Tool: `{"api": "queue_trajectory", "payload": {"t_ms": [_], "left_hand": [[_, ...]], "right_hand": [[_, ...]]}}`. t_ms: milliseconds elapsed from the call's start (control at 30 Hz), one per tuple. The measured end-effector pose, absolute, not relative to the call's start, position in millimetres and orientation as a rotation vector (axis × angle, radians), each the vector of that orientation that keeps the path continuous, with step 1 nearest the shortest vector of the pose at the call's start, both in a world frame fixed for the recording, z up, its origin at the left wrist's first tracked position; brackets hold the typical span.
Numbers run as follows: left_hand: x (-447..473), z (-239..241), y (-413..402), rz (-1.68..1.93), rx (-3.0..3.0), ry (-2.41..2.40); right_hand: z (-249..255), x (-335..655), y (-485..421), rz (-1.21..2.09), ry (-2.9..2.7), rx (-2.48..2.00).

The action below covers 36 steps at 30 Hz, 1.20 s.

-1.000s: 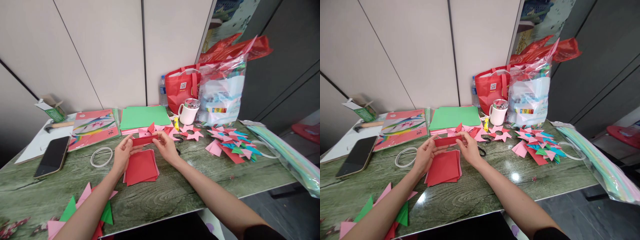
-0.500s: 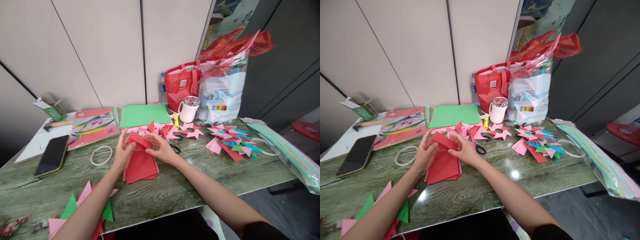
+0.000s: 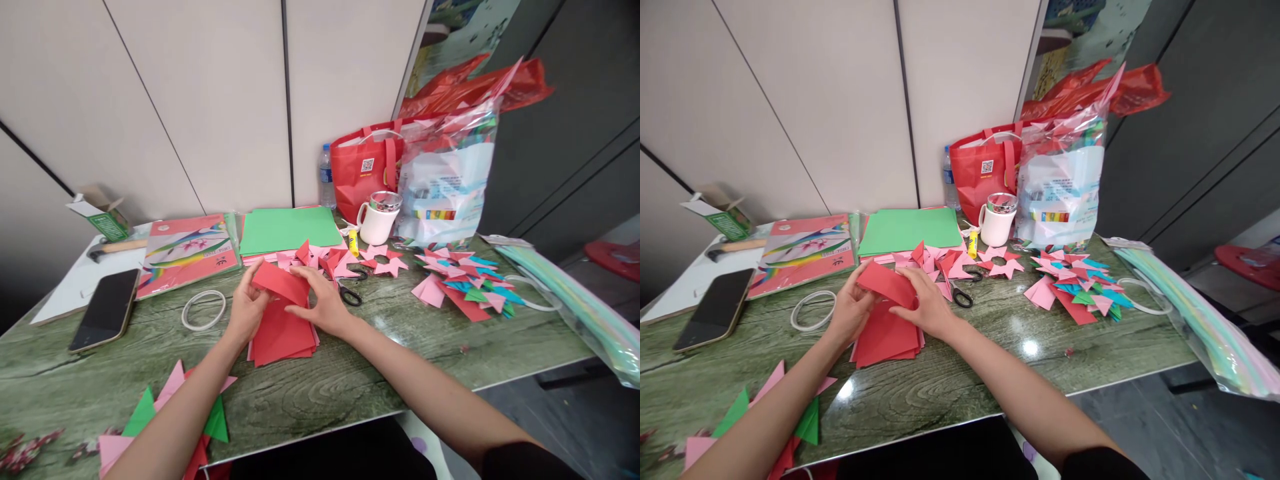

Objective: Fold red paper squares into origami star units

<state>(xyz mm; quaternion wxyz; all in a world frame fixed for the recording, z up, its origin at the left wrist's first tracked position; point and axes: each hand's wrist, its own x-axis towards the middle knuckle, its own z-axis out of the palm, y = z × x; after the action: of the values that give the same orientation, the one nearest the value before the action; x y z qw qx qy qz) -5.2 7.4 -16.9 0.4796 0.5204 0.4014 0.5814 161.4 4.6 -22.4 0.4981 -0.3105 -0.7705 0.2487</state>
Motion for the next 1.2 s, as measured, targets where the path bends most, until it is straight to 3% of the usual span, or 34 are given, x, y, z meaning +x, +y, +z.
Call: {"api": "queue_trajectory", "payload": {"t_ms": [200, 367, 767, 1200], "left_hand": [[-5.6, -16.1, 4.9, 1.442, 1.426, 1.055], [-9.0, -19.9, 7.5, 1.369, 1.518, 1.193], [-5.5, -14.5, 1.7, 0.980, 1.994, 1.013], [1.0, -10.2, 0.7, 1.405, 1.424, 0.977]], "right_hand": [[-32.1, 161.1, 14.5, 0.906, -1.490, -0.952], [-33.0, 163.0, 22.8, 1.274, -1.196, -0.830], [-24.5, 168.7, 27.0, 1.271, -1.080, -0.825], [-30.4, 162.8, 17.8, 1.211, -1.294, -0.731]]}}
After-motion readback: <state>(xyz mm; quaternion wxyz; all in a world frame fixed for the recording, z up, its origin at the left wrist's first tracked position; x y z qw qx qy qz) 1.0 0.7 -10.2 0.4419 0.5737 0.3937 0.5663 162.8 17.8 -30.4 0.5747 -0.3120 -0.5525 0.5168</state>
